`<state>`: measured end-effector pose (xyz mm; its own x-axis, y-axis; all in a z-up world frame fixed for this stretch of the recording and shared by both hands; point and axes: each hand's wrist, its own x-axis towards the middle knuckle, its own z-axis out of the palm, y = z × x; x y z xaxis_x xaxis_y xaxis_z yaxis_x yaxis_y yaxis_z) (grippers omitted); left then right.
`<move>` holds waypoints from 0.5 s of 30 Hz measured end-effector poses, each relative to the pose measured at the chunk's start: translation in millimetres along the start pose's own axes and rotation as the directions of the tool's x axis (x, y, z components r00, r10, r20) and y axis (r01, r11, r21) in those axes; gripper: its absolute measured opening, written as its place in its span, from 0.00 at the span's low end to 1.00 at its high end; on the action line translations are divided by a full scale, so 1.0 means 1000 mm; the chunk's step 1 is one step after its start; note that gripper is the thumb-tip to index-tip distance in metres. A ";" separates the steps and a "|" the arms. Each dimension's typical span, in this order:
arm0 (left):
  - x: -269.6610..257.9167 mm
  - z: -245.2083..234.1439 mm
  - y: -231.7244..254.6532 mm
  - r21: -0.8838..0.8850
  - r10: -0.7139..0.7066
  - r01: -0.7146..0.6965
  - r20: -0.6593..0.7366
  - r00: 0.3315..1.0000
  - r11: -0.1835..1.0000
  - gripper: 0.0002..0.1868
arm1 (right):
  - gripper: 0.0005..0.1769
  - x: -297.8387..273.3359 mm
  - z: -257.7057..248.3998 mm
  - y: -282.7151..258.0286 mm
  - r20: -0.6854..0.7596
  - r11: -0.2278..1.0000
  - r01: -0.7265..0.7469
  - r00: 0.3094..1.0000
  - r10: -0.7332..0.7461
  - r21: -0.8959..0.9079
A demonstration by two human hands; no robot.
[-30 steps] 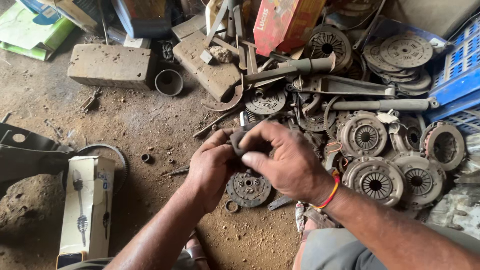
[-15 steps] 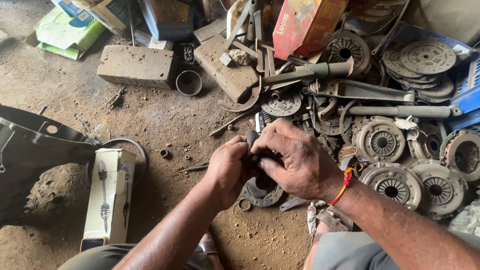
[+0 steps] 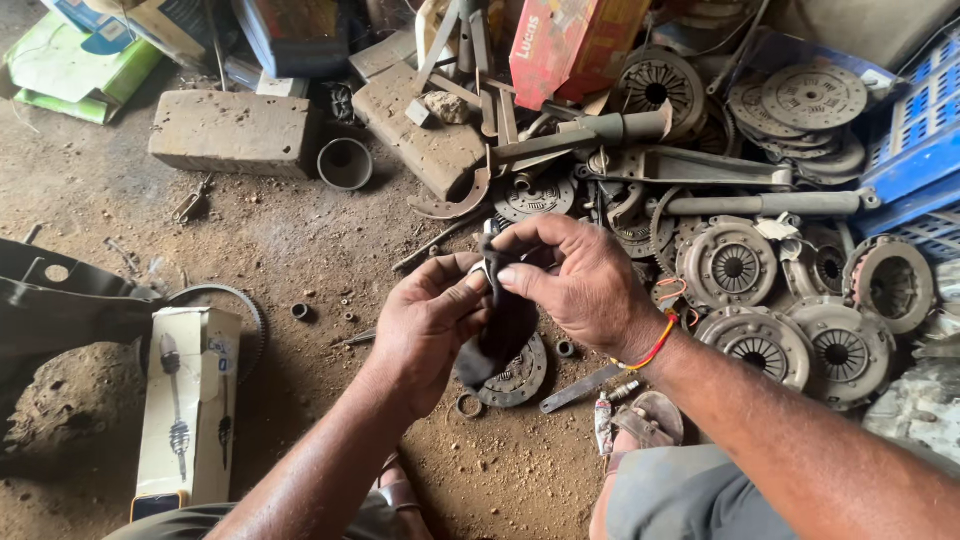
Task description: The person cleans a clutch assembly and a clutch plate using a rag and a metal file. They wipe the components to remove grime and use the file to scrape the surface of the plate.
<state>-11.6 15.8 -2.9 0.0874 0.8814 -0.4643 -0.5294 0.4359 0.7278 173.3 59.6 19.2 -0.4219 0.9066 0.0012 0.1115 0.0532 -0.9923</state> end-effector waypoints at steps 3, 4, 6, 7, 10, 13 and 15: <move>-0.001 -0.003 0.002 0.032 -0.004 0.003 0.013 1.000 0.999 0.13 | 0.12 -0.006 -0.003 -0.009 0.038 0.868 0.291 0.953 -0.302 -0.403; -0.001 -0.004 0.002 0.032 -0.017 0.016 0.028 0.999 0.999 0.14 | 0.12 -0.007 -0.003 -0.013 0.078 0.827 0.364 0.927 -0.368 -0.428; -0.001 -0.008 0.001 0.021 -0.045 0.043 0.070 0.997 0.999 0.14 | 0.11 -0.011 -0.004 -0.021 0.163 0.730 0.501 0.859 -0.486 -0.465; 0.000 -0.010 0.000 0.011 -0.059 0.058 0.097 0.994 0.998 0.13 | 0.10 -0.013 -0.003 -0.023 0.183 0.710 0.519 0.848 -0.497 -0.476; -0.001 -0.014 -0.001 0.021 -0.054 0.052 0.124 0.991 0.998 0.13 | 0.08 -0.014 -0.002 -0.024 0.178 0.710 0.524 0.844 -0.506 -0.470; -0.003 -0.011 -0.003 0.077 0.038 -0.048 0.127 0.991 0.996 0.13 | 0.07 -0.009 -0.003 -0.013 0.064 0.816 0.435 0.893 -0.446 -0.381; -0.005 -0.007 -0.003 0.135 0.112 -0.128 0.122 0.986 0.982 0.14 | 0.07 -0.006 -0.004 -0.005 0.011 0.865 0.386 0.915 -0.404 -0.320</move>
<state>-16.3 9.0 -6.7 0.1302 0.9403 -0.3146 -0.4172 0.3398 0.8429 178.7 55.1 25.0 -0.4405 0.8033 0.4008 0.2211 0.5298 -0.8188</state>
